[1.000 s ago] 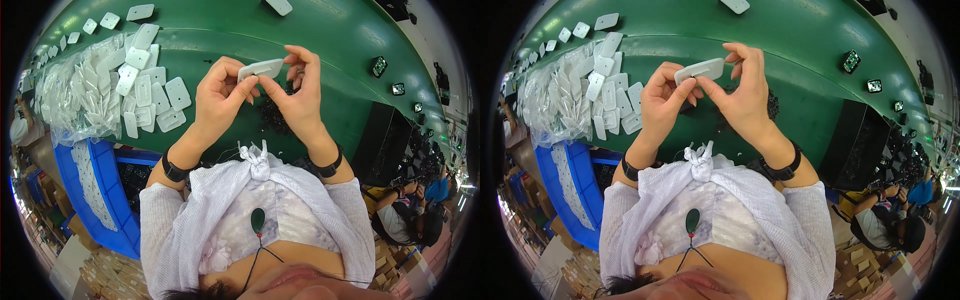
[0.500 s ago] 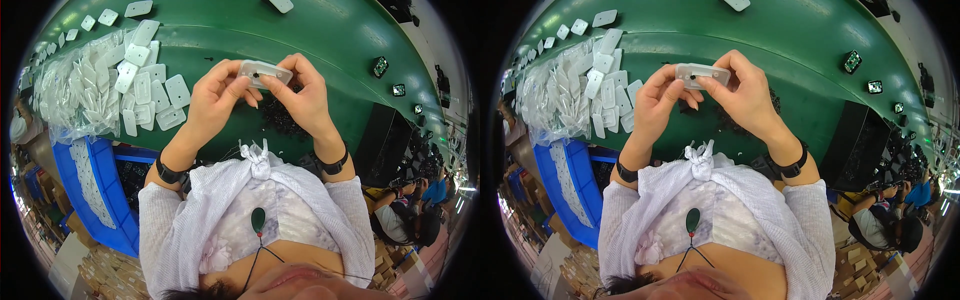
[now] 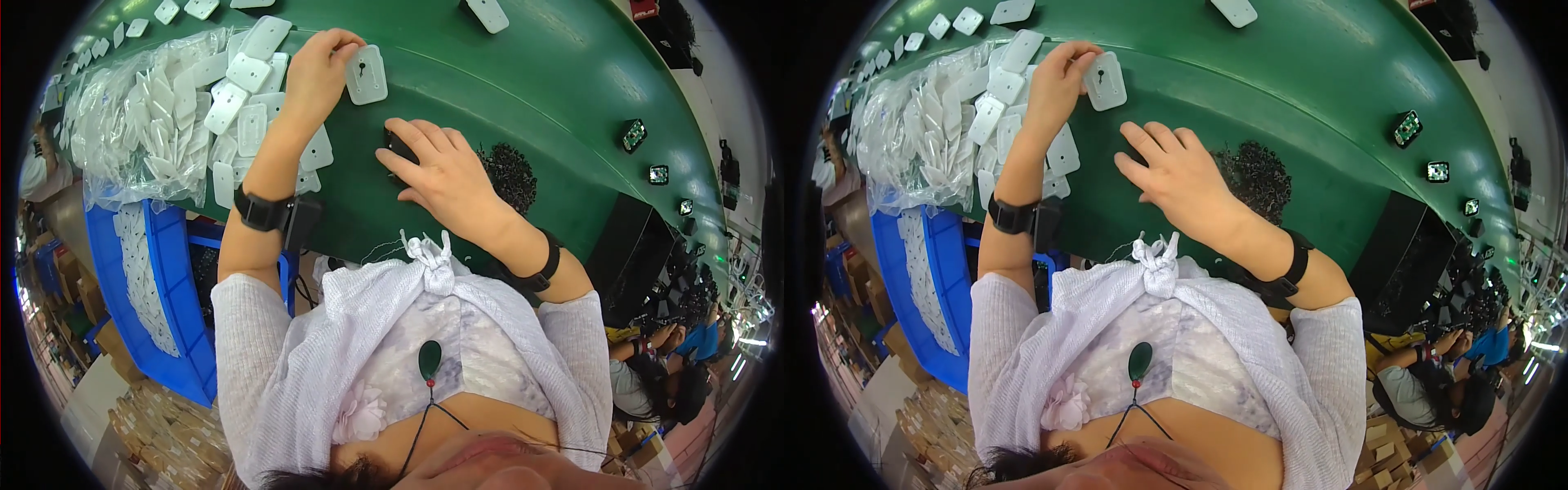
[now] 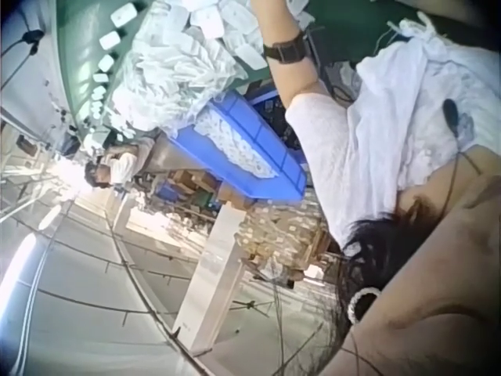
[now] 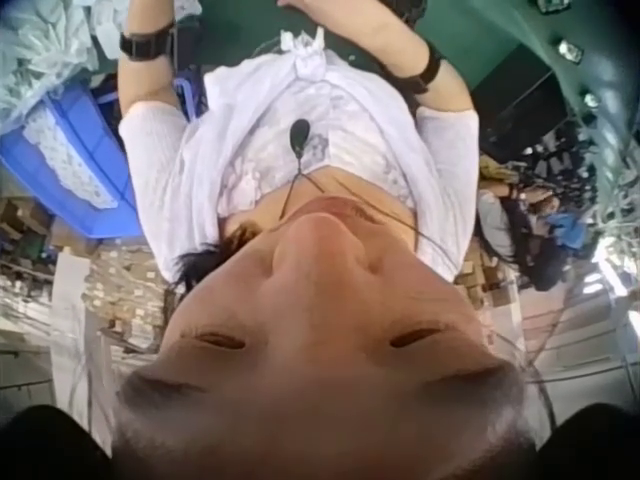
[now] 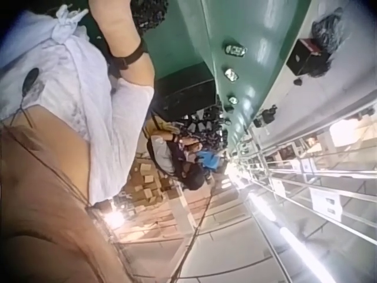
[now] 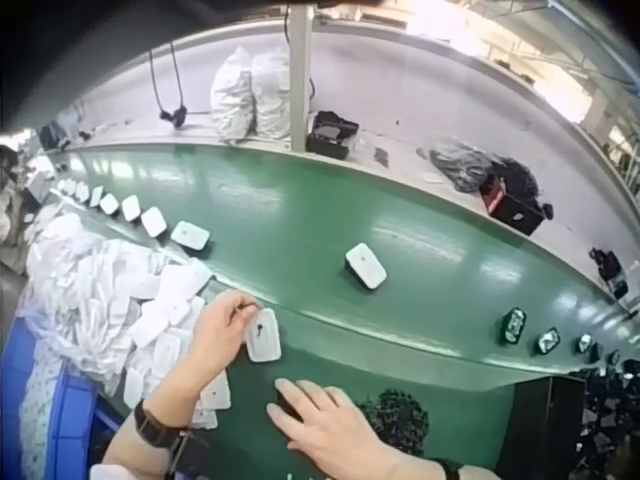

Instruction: Manually assemble electronic devices by inserting green circuit boards into white plastic housings and organizing them in bins.

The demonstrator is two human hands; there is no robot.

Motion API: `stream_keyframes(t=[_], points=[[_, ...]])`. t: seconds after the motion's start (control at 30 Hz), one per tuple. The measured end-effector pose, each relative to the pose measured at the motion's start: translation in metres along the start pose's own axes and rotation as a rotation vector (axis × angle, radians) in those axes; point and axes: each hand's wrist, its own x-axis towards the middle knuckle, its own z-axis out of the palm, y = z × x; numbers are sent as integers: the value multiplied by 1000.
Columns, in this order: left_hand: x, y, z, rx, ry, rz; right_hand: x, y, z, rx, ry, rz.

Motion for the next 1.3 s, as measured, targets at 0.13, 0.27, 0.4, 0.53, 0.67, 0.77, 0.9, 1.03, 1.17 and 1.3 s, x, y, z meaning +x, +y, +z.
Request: stream_keyframes(t=[0.13,0.27,0.4,0.53,0.67,0.77,0.9,1.03,1.17,1.3], points=[[11,-15,14,352,63,368,1,8,12,150,66,115],[7,-13,21,406,22,377,-1,18,6,287,92,181],[-17,-1,23,528,140,402,-1,42,-17,12,120,68],[-44,8,33,792,159,420,2,56,-23,-343,3,44],[-51,8,39,784,138,367,5,49,-25,25,98,12],[-54,5,35,726,116,420,4,61,-23,151,240,113],[-60,2,25,678,65,480,-1,77,-27,60,130,235],[-62,0,23,676,-25,591,1,77,-31,137,70,261],[-63,4,22,538,-21,559,2,67,-35,-135,167,157],[-61,1,17,462,-76,475,-6,67,-33,-83,151,146]])
